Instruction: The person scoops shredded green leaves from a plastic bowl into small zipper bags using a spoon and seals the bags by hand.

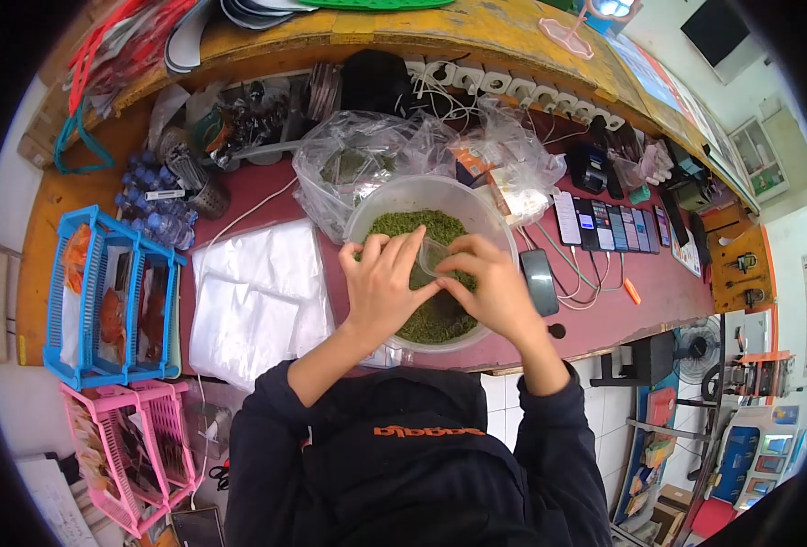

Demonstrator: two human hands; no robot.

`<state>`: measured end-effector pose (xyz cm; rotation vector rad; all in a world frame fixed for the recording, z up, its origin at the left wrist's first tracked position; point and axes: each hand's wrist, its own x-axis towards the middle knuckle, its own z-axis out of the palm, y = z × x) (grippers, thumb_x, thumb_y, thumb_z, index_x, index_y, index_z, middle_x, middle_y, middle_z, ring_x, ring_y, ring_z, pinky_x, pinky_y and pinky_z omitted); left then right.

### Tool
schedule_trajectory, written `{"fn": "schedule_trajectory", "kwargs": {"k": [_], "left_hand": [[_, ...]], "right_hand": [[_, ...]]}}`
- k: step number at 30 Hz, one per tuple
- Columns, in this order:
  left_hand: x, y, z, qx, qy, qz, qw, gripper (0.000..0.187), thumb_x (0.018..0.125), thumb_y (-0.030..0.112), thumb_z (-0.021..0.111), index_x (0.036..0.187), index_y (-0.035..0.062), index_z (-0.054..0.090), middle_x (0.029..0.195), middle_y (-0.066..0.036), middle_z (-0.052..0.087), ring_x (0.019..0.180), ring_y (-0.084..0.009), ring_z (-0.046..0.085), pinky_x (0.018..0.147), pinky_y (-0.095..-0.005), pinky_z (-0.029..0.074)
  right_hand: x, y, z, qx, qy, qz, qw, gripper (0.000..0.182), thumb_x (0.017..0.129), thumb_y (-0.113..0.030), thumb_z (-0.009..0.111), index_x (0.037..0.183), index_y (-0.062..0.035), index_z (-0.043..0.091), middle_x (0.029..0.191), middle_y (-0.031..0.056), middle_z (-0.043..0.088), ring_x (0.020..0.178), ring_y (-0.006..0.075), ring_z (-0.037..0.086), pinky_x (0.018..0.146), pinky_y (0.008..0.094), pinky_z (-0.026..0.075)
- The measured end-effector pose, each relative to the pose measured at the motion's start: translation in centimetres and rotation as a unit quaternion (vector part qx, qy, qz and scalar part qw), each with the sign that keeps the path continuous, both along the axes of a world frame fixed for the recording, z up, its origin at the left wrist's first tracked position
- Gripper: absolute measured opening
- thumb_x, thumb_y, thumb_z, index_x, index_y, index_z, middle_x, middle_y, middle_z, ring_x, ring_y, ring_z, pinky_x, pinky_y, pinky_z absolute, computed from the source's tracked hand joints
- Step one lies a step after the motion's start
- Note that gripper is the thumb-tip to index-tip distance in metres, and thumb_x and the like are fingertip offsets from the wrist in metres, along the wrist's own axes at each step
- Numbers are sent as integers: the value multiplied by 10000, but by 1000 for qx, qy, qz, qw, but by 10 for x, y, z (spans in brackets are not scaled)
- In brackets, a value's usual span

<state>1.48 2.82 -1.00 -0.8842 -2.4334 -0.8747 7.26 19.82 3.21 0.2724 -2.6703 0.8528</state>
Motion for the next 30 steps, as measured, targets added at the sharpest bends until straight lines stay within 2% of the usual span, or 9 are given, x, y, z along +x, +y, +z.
{"fn": "schedule_trajectory", "kwargs": {"k": [3, 4, 5, 6, 9, 12, 15, 19, 30], "left_hand": [[-12, -9, 14, 25, -3, 13, 1000, 503, 691, 323, 810, 1102, 63, 680, 973, -49, 673, 958, -197, 579, 919, -399, 340], [-27, -21, 7, 93, -175, -124, 972, 381, 736, 250, 779, 1047, 44, 700, 938, -58, 674, 913, -205, 601, 868, -374, 392], [-36, -30, 1, 157, -337, -256, 892, 262, 781, 176, 748, 993, 25, 720, 903, -67, 674, 868, -213, 623, 817, -349, 444], [-38, -32, 1, 171, -279, -278, 903, 120, 841, 81, 680, 902, -9, 731, 792, -84, 673, 727, -193, 647, 671, -296, 496], [-33, -34, 3, 232, -390, -254, 854, 142, 866, 108, 680, 939, -6, 726, 800, -70, 690, 751, -136, 649, 685, -286, 500], [-23, -28, 8, 321, -469, -205, 797, 141, 882, 102, 672, 956, -7, 721, 826, -68, 706, 712, -101, 632, 663, -250, 492], [-18, -28, 8, 327, -479, -204, 789, 141, 886, 89, 665, 974, -9, 717, 849, -71, 715, 667, -96, 618, 638, -221, 480], [-20, -31, 12, 259, -344, -223, 875, 122, 846, 70, 699, 949, 15, 732, 803, -55, 696, 723, -97, 599, 678, -246, 470], [-20, -30, 8, 231, -377, -209, 872, 200, 819, 112, 732, 1002, 37, 706, 926, -37, 669, 769, -99, 558, 725, -250, 441]], "right_hand": [[-7, 5, -5, -7, -12, 41, 999, 167, 742, -47, 737, 903, -38, 695, 872, 95, 657, 806, 279, 652, 730, 356, 507], [-6, 5, -4, -38, -12, 60, 997, 143, 754, -40, 726, 894, -54, 703, 835, 85, 656, 776, 279, 650, 700, 354, 515], [-5, 3, -4, -39, -13, 62, 997, 143, 754, -40, 726, 894, -54, 703, 835, 85, 656, 776, 279, 650, 700, 354, 515], [-4, 2, -3, -91, -9, 56, 994, 142, 750, -39, 734, 889, -48, 704, 828, 86, 664, 746, 259, 651, 685, 334, 514], [1, -3, -2, -200, -25, -19, 979, 107, 773, -48, 752, 864, -18, 704, 834, 75, 696, 711, 150, 641, 654, 280, 503], [2, 1, -17, -419, -195, -27, 886, 100, 828, -65, 736, 869, 14, 691, 834, 46, 687, 736, 57, 595, 635, 214, 465], [8, 0, -15, -433, -136, 17, 891, 85, 839, -51, 715, 865, 22, 681, 813, 43, 678, 727, 67, 597, 646, 212, 463], [11, 0, -17, -481, -186, -12, 857, 45, 841, -13, 691, 850, 24, 667, 783, 29, 649, 723, 75, 584, 665, 225, 463], [13, -2, -27, -408, -80, 20, 909, 72, 802, -16, 684, 768, -3, 622, 783, 41, 625, 739, 94, 554, 676, 245, 428]]}}
